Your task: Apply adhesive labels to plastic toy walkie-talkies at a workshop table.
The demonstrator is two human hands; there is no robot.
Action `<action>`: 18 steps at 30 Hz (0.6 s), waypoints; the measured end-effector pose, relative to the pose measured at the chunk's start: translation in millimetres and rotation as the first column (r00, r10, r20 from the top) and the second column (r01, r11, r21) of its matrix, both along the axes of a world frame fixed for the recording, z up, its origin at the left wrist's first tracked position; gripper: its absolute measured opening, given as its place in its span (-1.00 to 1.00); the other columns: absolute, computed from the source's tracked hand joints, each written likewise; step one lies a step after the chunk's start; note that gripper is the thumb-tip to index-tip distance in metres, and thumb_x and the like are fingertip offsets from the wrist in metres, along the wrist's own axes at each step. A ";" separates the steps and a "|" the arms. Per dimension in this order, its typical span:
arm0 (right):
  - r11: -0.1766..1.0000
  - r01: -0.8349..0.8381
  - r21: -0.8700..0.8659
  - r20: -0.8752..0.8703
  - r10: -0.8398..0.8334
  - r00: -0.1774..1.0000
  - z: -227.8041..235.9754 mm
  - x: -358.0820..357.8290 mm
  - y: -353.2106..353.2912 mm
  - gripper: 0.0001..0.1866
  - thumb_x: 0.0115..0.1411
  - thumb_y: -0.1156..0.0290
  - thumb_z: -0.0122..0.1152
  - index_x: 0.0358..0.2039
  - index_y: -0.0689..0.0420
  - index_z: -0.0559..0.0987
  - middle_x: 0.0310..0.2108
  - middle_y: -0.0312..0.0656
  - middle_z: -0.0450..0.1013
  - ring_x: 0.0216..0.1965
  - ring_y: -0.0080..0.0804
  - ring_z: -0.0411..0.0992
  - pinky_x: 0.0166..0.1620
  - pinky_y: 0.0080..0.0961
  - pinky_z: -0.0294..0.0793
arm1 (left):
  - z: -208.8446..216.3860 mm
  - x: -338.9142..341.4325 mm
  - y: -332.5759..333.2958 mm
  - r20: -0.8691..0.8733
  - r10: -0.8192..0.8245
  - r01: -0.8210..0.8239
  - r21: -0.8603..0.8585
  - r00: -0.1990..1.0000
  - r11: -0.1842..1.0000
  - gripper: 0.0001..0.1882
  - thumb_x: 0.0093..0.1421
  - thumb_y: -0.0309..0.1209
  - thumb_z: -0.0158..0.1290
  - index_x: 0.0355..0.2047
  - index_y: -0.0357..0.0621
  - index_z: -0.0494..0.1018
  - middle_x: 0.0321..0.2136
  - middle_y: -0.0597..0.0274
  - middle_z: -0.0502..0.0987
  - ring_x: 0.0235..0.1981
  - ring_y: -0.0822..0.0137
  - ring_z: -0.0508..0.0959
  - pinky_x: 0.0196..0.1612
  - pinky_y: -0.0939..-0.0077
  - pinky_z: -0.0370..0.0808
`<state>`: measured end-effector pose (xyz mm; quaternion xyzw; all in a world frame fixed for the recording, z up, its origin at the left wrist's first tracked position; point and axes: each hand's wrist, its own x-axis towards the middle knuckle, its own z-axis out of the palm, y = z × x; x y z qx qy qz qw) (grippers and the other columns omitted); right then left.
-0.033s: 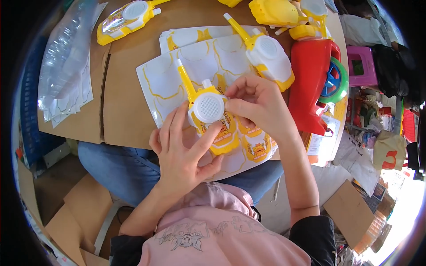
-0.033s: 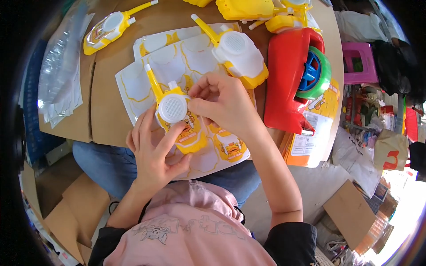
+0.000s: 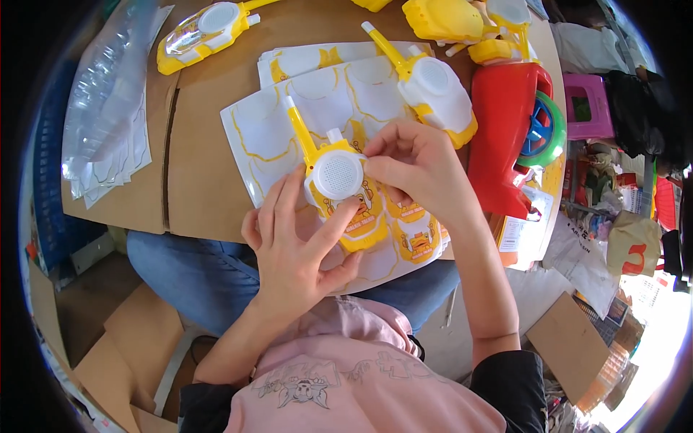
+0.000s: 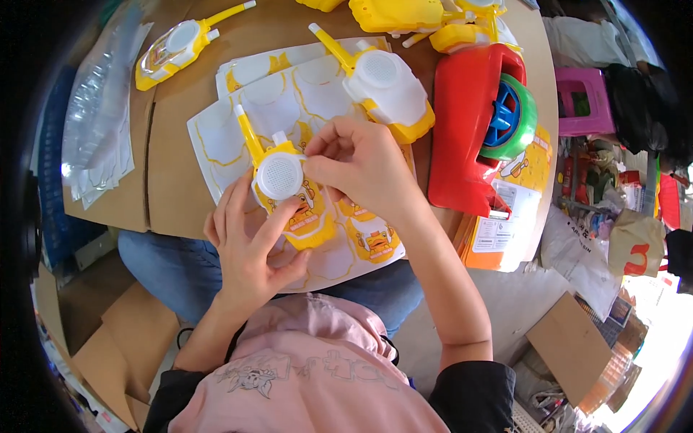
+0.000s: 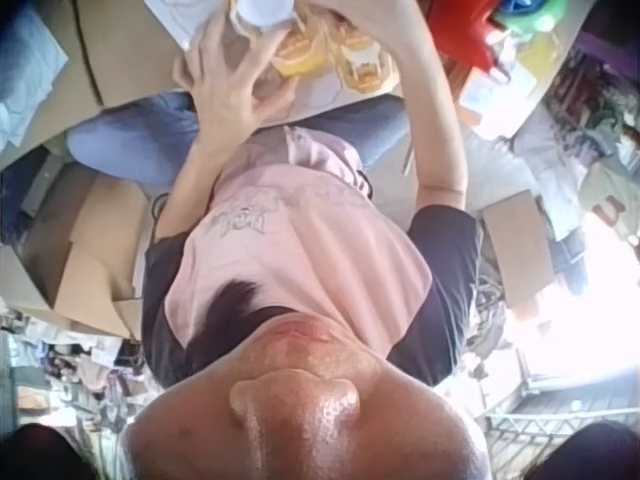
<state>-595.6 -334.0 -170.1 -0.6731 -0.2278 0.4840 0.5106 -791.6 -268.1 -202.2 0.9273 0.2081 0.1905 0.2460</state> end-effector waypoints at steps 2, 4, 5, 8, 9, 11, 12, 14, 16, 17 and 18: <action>1.000 -0.009 0.001 0.030 0.009 1.000 -0.3 0.4 4.5 -0.87 0.04 0.52 0.23 -0.46 0.30 0.48 -0.64 -0.29 0.42 -0.69 -0.71 0.33 -0.64 -0.76 0.28 | 0.3 -0.7 1.3 -0.004 -0.002 0.002 0.012 1.000 1.000 -0.41 -0.17 -0.17 0.24 -0.02 0.29 0.46 0.16 -0.12 0.19 0.14 0.04 0.23 0.02 0.13 0.07; 1.000 -0.021 0.016 0.080 0.020 0.997 -2.3 1.5 6.5 -0.87 0.05 0.50 0.24 -0.48 0.30 0.49 -0.65 -0.29 0.42 -0.70 -0.71 0.33 -0.64 -0.76 0.28 | 0.3 -0.7 0.6 0.022 0.005 -0.006 0.027 1.000 1.000 -0.40 -0.18 -0.17 0.25 -0.02 0.29 0.46 0.15 -0.10 0.21 0.14 0.05 0.24 0.04 0.12 0.07; 0.999 -0.036 0.024 0.129 0.033 0.991 -3.6 1.4 6.2 -0.86 0.06 0.49 0.24 -0.50 0.30 0.49 -0.67 -0.30 0.42 -0.71 -0.70 0.34 -0.64 -0.77 0.28 | 2.2 -0.7 0.6 0.025 0.002 -0.003 0.032 1.000 0.999 -0.40 -0.18 -0.17 0.25 -0.02 0.29 0.46 0.15 -0.10 0.21 0.14 0.05 0.24 0.04 0.12 0.07; 0.988 0.019 0.150 0.164 -0.044 0.985 -15.5 -4.3 2.3 -0.85 0.09 0.49 0.24 -0.48 0.31 0.50 -0.68 -0.30 0.42 -0.71 -0.69 0.35 -0.65 -0.74 0.26 | 5.0 -1.2 0.4 0.011 0.002 -0.002 0.054 1.000 0.999 -0.38 -0.19 -0.17 0.25 -0.01 0.30 0.45 0.15 -0.09 0.22 0.13 0.07 0.25 0.05 0.12 0.06; 0.988 0.022 0.153 0.166 -0.047 0.985 -13.2 -7.8 -3.2 -0.85 0.09 0.49 0.24 -0.48 0.31 0.50 -0.68 -0.30 0.42 -0.71 -0.69 0.35 -0.65 -0.74 0.26 | 4.3 -1.1 -0.3 0.017 -0.003 0.002 0.069 1.000 0.998 -0.38 -0.19 -0.16 0.26 -0.01 0.30 0.45 0.15 -0.08 0.22 0.13 0.07 0.25 0.06 0.12 0.06; 0.990 0.098 0.104 0.223 -0.119 0.967 -5.6 -24.4 -13.2 -0.86 0.08 0.51 0.26 -0.36 0.30 0.54 -0.61 -0.29 0.45 -0.70 -0.71 0.31 -0.63 -0.71 0.26 | 1.5 -3.0 0.2 0.016 0.006 -0.007 0.087 1.000 0.996 -0.37 -0.19 -0.15 0.26 0.00 0.30 0.45 0.15 -0.07 0.22 0.13 0.08 0.25 0.06 0.11 0.05; 0.990 0.094 0.104 0.221 -0.115 0.968 -8.2 -31.2 -19.5 -0.86 0.08 0.51 0.26 -0.36 0.30 0.54 -0.61 -0.29 0.45 -0.70 -0.71 0.31 -0.63 -0.71 0.26 | -0.4 -3.3 0.4 0.024 -0.001 -0.001 0.100 1.000 0.995 -0.37 -0.18 -0.14 0.26 0.00 0.30 0.44 0.15 -0.05 0.22 0.13 0.09 0.25 0.07 0.11 0.05; 0.986 0.084 0.144 0.558 -0.151 0.816 -13.9 -41.6 -33.4 -0.75 0.05 0.57 0.28 -0.21 0.25 0.55 -0.45 -0.27 0.46 -0.65 -0.71 0.27 -0.58 -0.70 0.26 | -2.0 -2.1 1.3 0.037 -0.011 0.007 0.110 0.999 0.994 -0.37 -0.17 -0.13 0.26 0.01 0.30 0.44 0.15 -0.03 0.23 0.13 0.10 0.25 0.08 0.10 0.04; 0.990 0.074 0.116 0.536 -0.125 0.835 -11.3 -48.4 -43.6 -0.62 0.00 0.60 0.30 -0.11 0.18 0.54 -0.31 -0.24 0.44 -0.62 -0.69 0.23 -0.54 -0.70 0.27 | -2.4 -2.2 1.4 0.035 -0.009 0.004 0.142 0.999 0.990 -0.38 -0.15 -0.09 0.25 0.02 0.31 0.44 0.15 -0.01 0.23 0.13 0.10 0.24 0.09 0.09 0.03; 0.987 0.084 0.134 0.501 -0.141 0.854 -11.2 -52.0 -48.3 -0.60 0.01 0.61 0.29 -0.08 0.19 0.52 -0.30 -0.24 0.44 -0.60 -0.70 0.25 -0.53 -0.72 0.28 | -1.1 -2.7 1.3 0.045 -0.010 0.003 0.148 0.999 0.989 -0.38 -0.15 -0.09 0.25 0.02 0.31 0.44 0.15 -0.01 0.23 0.13 0.10 0.24 0.09 0.09 0.03; 0.984 0.095 0.153 0.467 -0.156 0.871 -10.8 -54.4 -51.5 -0.58 0.02 0.62 0.28 -0.05 0.20 0.51 -0.28 -0.25 0.44 -0.58 -0.72 0.27 -0.52 -0.75 0.29 | 0.2 -3.1 1.5 0.049 -0.007 -0.002 0.166 0.999 0.986 -0.38 -0.14 -0.08 0.24 0.03 0.32 0.43 0.15 0.00 0.23 0.13 0.11 0.25 0.09 0.08 0.03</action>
